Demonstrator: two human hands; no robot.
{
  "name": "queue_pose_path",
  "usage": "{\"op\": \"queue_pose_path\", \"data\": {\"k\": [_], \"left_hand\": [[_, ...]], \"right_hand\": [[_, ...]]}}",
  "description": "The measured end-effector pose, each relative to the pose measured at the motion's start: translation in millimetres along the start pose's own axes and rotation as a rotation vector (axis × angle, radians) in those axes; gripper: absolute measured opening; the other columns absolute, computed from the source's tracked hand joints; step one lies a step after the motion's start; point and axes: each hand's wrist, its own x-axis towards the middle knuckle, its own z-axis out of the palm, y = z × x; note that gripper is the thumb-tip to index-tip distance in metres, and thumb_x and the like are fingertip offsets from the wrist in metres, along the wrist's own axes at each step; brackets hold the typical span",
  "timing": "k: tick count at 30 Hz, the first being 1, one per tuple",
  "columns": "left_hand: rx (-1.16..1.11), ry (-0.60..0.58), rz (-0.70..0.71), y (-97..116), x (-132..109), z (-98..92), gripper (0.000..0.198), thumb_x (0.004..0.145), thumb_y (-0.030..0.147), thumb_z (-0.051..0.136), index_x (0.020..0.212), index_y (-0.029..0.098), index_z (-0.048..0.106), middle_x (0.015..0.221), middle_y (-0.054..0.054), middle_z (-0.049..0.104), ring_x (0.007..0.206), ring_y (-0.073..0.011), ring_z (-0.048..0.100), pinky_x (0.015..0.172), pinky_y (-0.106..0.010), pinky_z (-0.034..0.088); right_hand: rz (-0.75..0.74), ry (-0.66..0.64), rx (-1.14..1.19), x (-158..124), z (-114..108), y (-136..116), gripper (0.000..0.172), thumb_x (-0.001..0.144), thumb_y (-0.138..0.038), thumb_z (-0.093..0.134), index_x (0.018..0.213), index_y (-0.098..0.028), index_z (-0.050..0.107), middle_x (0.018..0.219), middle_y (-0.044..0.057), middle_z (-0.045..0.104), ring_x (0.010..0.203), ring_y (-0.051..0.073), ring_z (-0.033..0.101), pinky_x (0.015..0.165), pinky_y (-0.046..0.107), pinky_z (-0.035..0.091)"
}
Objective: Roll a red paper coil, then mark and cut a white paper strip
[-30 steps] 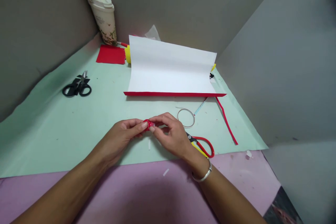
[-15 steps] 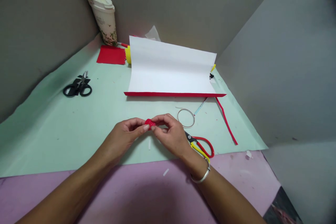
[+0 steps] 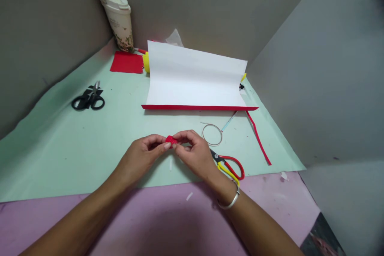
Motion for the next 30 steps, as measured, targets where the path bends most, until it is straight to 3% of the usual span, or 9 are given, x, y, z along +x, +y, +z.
{"op": "queue_pose_path", "data": {"k": [6,10,15,30], "left_hand": [[0.083,0.031,-0.011,5,-3,3.9,0.036,0.077,0.055,0.071,0.094,0.023,0.073,0.089,-0.003,0.075,0.083,-0.0236,0.067,0.074,-0.034,0.049],[0.26,0.135,0.147,3,-4,7.2,0.025,0.08,0.047,0.066,0.088,0.024,0.071,0.094,-0.003,0.073,0.088,-0.0228,0.066,0.079,-0.034,0.048],[0.449,0.184,0.279,5,-8,9.4,0.017,0.079,0.038,0.057,0.081,0.024,0.067,0.089,-0.002,0.069,0.08,-0.0209,0.063,0.071,-0.033,0.046],[0.471,0.19,0.273,6,-8,11.3,0.015,0.072,0.036,0.054,0.074,0.024,0.063,0.082,-0.001,0.068,0.074,-0.0197,0.063,0.072,-0.034,0.048]], "right_hand": [[0.039,0.023,0.035,1,2,1,0.018,0.071,-0.024,0.069,0.089,-0.021,0.07,0.095,0.003,0.067,0.084,0.016,0.066,0.071,0.03,0.062],[0.052,0.023,0.031,1,4,1,0.019,0.07,-0.026,0.069,0.088,-0.02,0.069,0.094,0.003,0.066,0.081,0.016,0.066,0.071,0.029,0.061],[0.067,0.017,0.046,1,6,0,0.019,0.069,-0.026,0.07,0.088,-0.02,0.068,0.094,0.002,0.066,0.077,0.014,0.066,0.072,0.03,0.061],[0.12,0.003,0.012,-1,6,-6,0.019,0.067,-0.026,0.068,0.086,-0.02,0.066,0.09,0.0,0.067,0.07,0.012,0.064,0.069,0.027,0.059]]}}
